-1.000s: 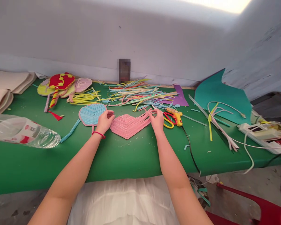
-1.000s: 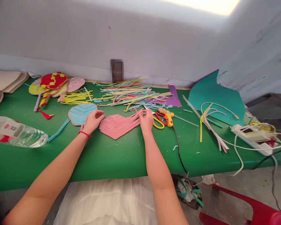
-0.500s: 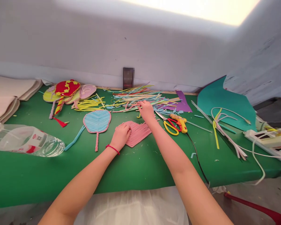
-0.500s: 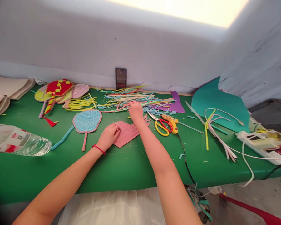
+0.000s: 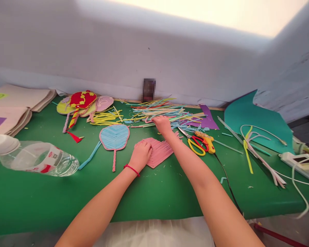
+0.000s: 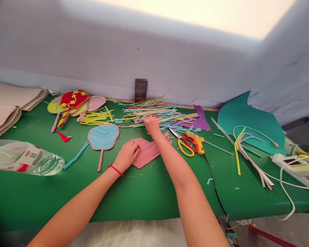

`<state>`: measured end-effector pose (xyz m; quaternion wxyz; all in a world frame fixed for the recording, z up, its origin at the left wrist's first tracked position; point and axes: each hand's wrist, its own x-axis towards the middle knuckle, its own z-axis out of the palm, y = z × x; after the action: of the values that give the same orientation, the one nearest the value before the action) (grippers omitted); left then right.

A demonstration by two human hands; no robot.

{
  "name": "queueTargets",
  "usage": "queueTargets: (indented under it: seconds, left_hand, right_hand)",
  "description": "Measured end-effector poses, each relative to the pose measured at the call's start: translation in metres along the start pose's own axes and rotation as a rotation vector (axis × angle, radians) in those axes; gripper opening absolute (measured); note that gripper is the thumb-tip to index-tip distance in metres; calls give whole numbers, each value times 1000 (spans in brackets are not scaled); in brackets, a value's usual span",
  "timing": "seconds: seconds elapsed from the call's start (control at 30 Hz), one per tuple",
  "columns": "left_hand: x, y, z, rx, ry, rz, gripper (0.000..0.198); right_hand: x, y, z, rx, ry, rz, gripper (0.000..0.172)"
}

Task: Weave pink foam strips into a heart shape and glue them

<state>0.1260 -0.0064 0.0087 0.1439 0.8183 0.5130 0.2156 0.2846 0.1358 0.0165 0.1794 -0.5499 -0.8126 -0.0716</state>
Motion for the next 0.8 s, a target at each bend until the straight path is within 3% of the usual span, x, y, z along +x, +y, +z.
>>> queueTargets:
  seconds: [0.13, 0.3, 0.43, 0.53, 0.63, 0.8]
  left_hand:
    - [-1, -2, -1, -29, 22, 5, 17]
    - [0, -3, -3, -81, 101, -3, 21]
    - [0, 1, -8, -127, 195, 9, 23]
    - [-2, 6, -13, -158, 314, 28, 32]
    - [-3, 8, -15, -141, 440, 82, 45]
    - [-1, 2, -9, -28, 401, 163, 50]
  right_hand:
    - [-14, 9, -20, 97, 145, 68, 30]
    - [-49, -7, -68, 728, 685, 309, 29]
    - [-84, -26, -94, 1029, 915, 494, 34]
    - [-104, -31, -91, 1225, 911, 584, 34]
    - [-116, -30, -76, 1477, 782, 655, 33]
    - [-122, -30, -57, 1716, 549, 693, 35]
